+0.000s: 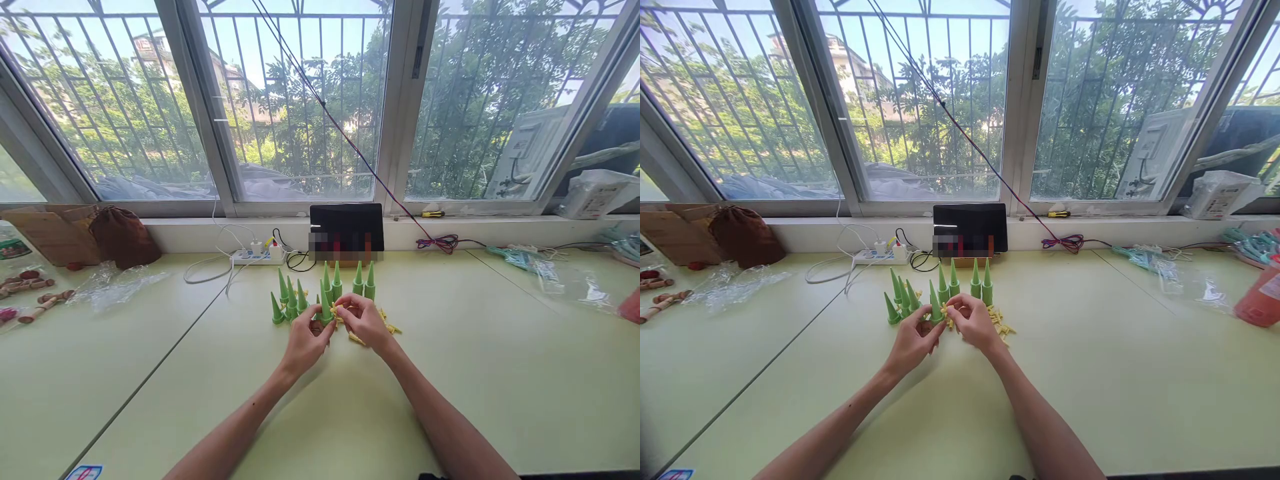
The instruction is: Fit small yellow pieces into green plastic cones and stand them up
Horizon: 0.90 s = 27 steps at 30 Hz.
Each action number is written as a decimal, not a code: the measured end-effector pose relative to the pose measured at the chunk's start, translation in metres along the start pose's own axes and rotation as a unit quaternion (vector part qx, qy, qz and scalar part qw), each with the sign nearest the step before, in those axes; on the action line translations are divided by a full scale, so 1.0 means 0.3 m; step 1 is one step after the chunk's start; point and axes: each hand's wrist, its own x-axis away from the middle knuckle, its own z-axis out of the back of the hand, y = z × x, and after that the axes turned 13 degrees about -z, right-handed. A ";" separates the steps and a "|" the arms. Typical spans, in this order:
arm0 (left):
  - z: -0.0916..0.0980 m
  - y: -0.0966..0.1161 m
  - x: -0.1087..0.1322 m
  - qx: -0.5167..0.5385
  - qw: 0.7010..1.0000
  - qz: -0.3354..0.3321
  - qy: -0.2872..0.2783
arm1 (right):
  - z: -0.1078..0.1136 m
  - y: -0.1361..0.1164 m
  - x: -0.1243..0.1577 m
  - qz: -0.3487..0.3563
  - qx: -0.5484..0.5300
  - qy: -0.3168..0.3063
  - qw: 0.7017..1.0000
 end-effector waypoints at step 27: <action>-0.003 0.001 -0.001 -0.023 1.000 -0.011 0.015 | 0.009 -0.002 0.001 0.005 -0.019 -0.020 1.000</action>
